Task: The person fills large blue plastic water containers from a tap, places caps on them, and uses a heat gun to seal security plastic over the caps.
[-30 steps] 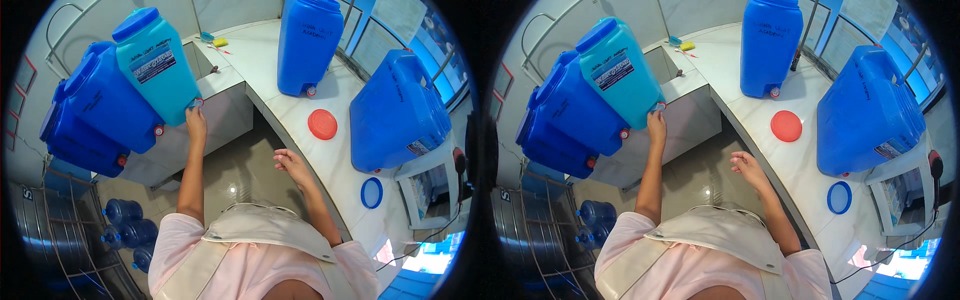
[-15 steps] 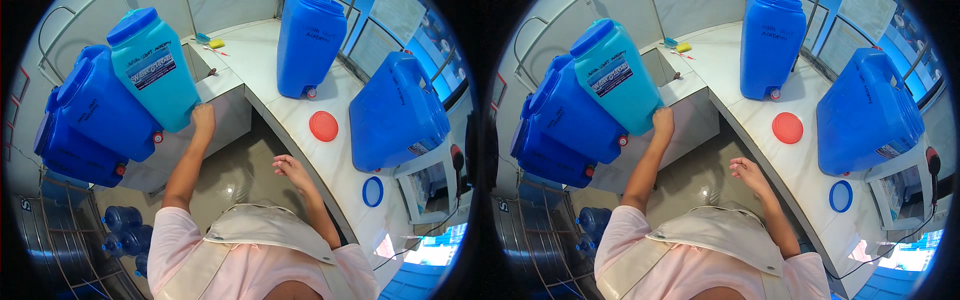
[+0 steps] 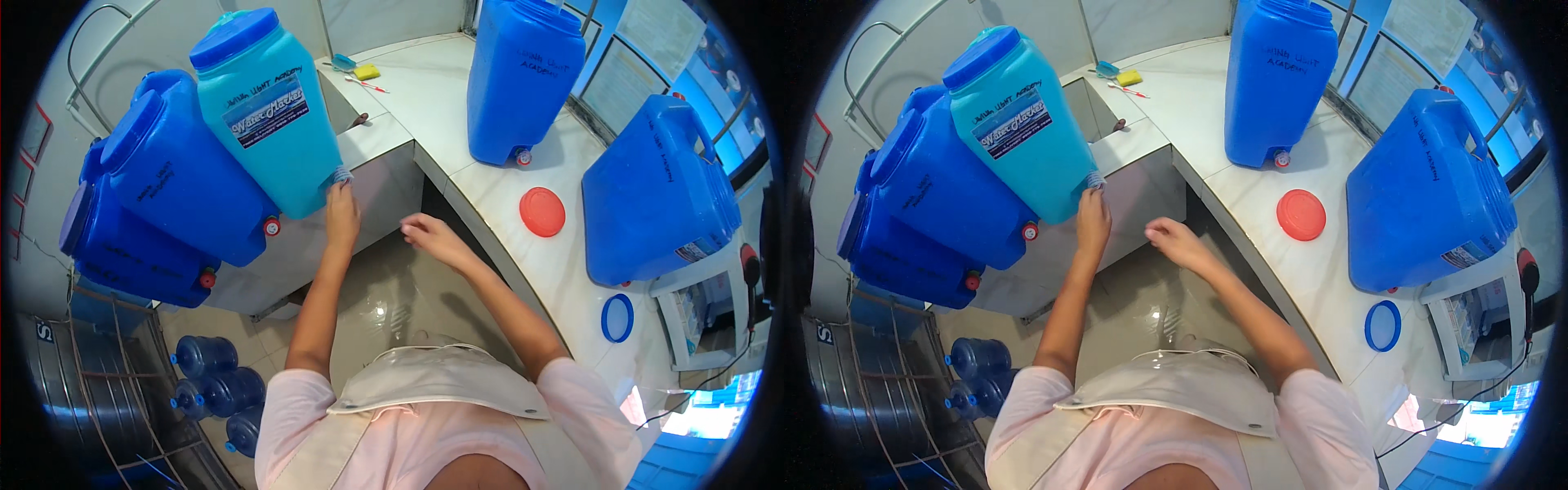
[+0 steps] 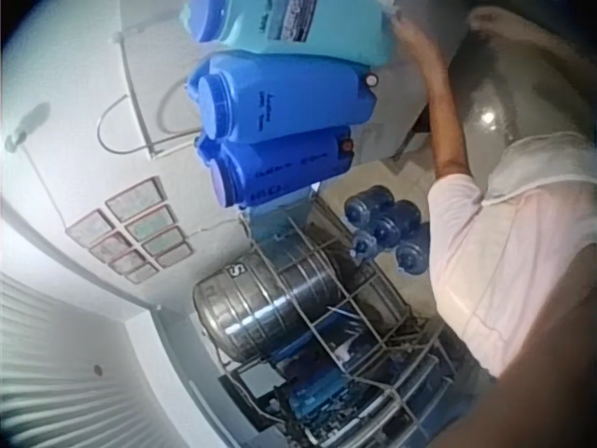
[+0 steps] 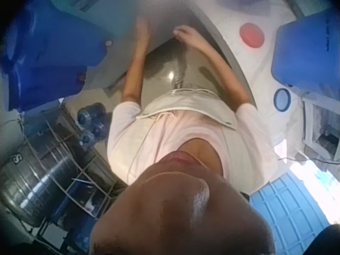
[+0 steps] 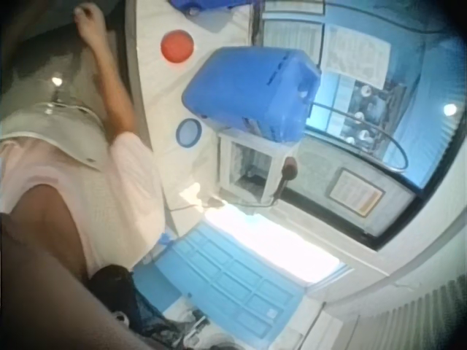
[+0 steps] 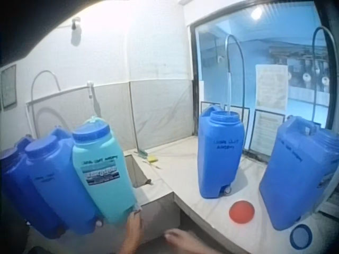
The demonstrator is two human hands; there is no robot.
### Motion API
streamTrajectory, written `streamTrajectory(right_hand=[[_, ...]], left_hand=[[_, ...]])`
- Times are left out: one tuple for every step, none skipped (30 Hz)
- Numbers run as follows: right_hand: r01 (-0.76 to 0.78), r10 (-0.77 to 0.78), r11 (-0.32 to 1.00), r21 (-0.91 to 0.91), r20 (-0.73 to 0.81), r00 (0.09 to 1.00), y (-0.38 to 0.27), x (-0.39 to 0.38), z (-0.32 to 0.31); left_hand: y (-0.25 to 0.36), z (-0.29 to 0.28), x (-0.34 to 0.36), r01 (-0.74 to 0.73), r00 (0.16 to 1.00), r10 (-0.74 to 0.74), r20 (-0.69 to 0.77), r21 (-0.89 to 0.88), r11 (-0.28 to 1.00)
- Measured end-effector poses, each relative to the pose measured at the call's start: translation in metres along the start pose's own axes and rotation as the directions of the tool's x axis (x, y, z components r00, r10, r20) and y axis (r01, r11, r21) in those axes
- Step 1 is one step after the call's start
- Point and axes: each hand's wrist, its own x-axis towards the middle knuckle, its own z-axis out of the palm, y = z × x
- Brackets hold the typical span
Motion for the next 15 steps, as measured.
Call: streamTrajectory(right_hand=[[0.007,-0.007,1.0,0.016,-0.005,1.0,-0.005,0.013,0.008],[0.018,-0.018,0.999,0.03,-0.007,1.0,-0.011,0.023,0.018],[0.041,-0.043,0.999,0.023,0.058,0.997,-0.018,0.029,0.03],[0.062,-0.065,0.998,0.02,0.133,0.989,-0.023,0.032,0.042],[0.093,-0.094,0.996,0.013,0.219,0.971,-0.021,0.034,0.049],[0.123,-0.12,0.992,0.007,0.302,0.946,-0.016,0.032,0.051],[0.119,-0.093,0.991,-0.052,0.357,0.93,-0.016,0.027,0.052],[0.103,-0.057,0.991,-0.088,0.423,0.904,-0.012,0.023,0.045],[0.085,-0.051,0.994,-0.07,0.399,0.916,-0.007,0.015,0.037],[0.062,-0.039,0.997,-0.05,0.369,0.929,-0.002,0.004,0.025],[0.018,-0.005,0.999,-0.039,0.312,0.95,0.003,-0.007,0.008],[-0.025,0.03,0.999,-0.023,0.252,0.967,0.006,-0.02,-0.012],[-0.063,0.063,0.998,-0.002,0.19,0.98,0.008,-0.036,-0.033],[-0.084,0.083,0.996,0.004,0.128,0.988,0.01,-0.052,-0.052],[-0.106,0.105,0.994,0.013,0.062,0.993,0.012,-0.07,-0.075]], left_hand=[[0.006,-0.003,-0.002,0.012,1.0,-0.013,-0.024,-0.023,1.0],[0.008,-0.004,-0.003,0.025,0.998,-0.027,-0.051,-0.045,0.999],[0.002,-0.003,-0.004,0.035,0.997,-0.037,-0.069,-0.022,0.999],[-0.012,-0.001,-0.009,0.054,0.995,-0.053,-0.088,0.008,0.999],[-0.02,0.003,-0.008,0.063,0.993,-0.06,-0.104,0.028,0.998],[-0.026,0.009,-0.009,0.082,0.993,-0.084,-0.084,-0.025,0.996],[-0.034,0.012,-0.011,0.104,0.992,-0.108,-0.065,-0.066,0.992],[-0.034,0.013,-0.008,0.117,0.992,-0.122,-0.042,-0.113,0.987],[-0.035,0.012,-0.007,0.148,0.987,-0.153,-0.037,-0.116,0.982],[-0.029,0.009,-0.006,0.178,0.983,-0.182,-0.024,-0.124,0.976],[-0.018,0.009,-0.005,0.207,0.978,-0.21,-0.006,-0.134,0.969],[-0.004,0.011,-0.006,0.16,0.984,-0.164,-0.062,-0.069,0.985],[0.016,0.011,-0.007,0.111,0.987,-0.11,-0.12,-0.002,0.994],[0.035,0.011,-0.008,0.07,0.984,-0.057,-0.17,0.07,0.995],[0.058,0.016,-0.006,-0.014,0.989,0.013,-0.144,-0.004,1.0]])
